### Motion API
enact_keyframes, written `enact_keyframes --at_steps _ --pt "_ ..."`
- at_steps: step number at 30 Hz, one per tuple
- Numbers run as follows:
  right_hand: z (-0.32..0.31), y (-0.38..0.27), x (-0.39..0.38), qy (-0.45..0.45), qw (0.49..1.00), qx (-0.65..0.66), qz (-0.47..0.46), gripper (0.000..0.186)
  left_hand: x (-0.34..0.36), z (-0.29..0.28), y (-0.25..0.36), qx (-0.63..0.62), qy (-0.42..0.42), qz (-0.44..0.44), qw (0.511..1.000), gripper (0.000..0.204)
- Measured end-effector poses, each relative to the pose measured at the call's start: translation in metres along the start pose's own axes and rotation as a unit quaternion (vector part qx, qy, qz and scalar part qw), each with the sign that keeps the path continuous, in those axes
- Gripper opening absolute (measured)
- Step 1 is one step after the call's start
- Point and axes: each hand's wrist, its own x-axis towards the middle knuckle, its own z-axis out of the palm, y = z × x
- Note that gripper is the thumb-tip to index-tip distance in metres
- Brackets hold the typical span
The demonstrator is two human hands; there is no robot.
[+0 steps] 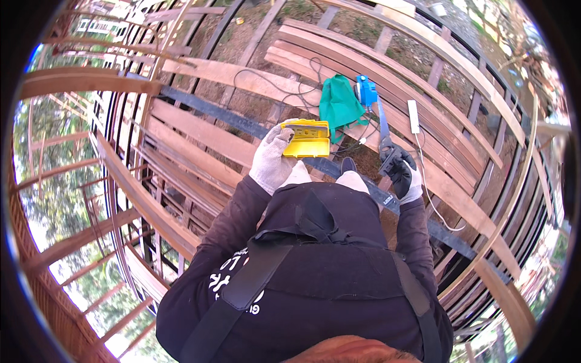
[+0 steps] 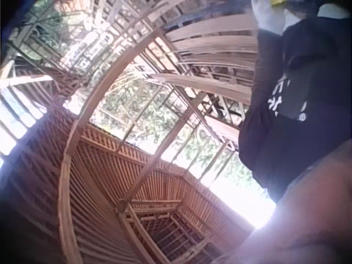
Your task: The person handles a small yellow case, moves a wooden plank into position on a frame, and then sits to adjust an electric planer using a screwdriver.
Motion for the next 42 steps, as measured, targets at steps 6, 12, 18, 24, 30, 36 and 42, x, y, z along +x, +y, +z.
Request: enact_keyframes --at_steps 6,12,18,24,30,36,42 --pt "0.080 0.030 -0.031 0.035 0.994 0.081 -0.064 0.046 0.051 -0.017 0.052 0.044 -0.013 -0.091 0.995 0.035" --pt "0.151 0.053 -0.049 0.104 0.980 0.114 -0.123 0.044 0.081 -0.066 0.094 0.082 -0.032 -0.159 0.983 0.035" --pt "0.149 0.092 -0.053 0.104 0.971 0.155 -0.152 0.045 0.095 -0.080 0.100 0.089 -0.016 -0.198 0.976 0.039" --pt "0.030 0.215 -0.031 0.345 0.929 0.092 -0.103 0.027 0.095 -0.074 0.058 0.134 -0.022 -0.234 0.963 0.037" --pt "-0.109 0.377 -0.035 0.565 0.821 0.070 -0.024 0.025 0.126 -0.128 -0.009 0.229 -0.030 -0.266 0.936 0.040" --pt "-0.239 0.533 0.016 0.690 0.715 -0.112 0.015 0.020 0.214 -0.229 -0.090 0.285 -0.043 -0.284 0.914 0.033" --pt "-0.306 0.570 0.142 0.679 0.649 -0.326 0.106 0.022 0.350 -0.357 -0.169 0.365 -0.086 -0.195 0.906 0.024"
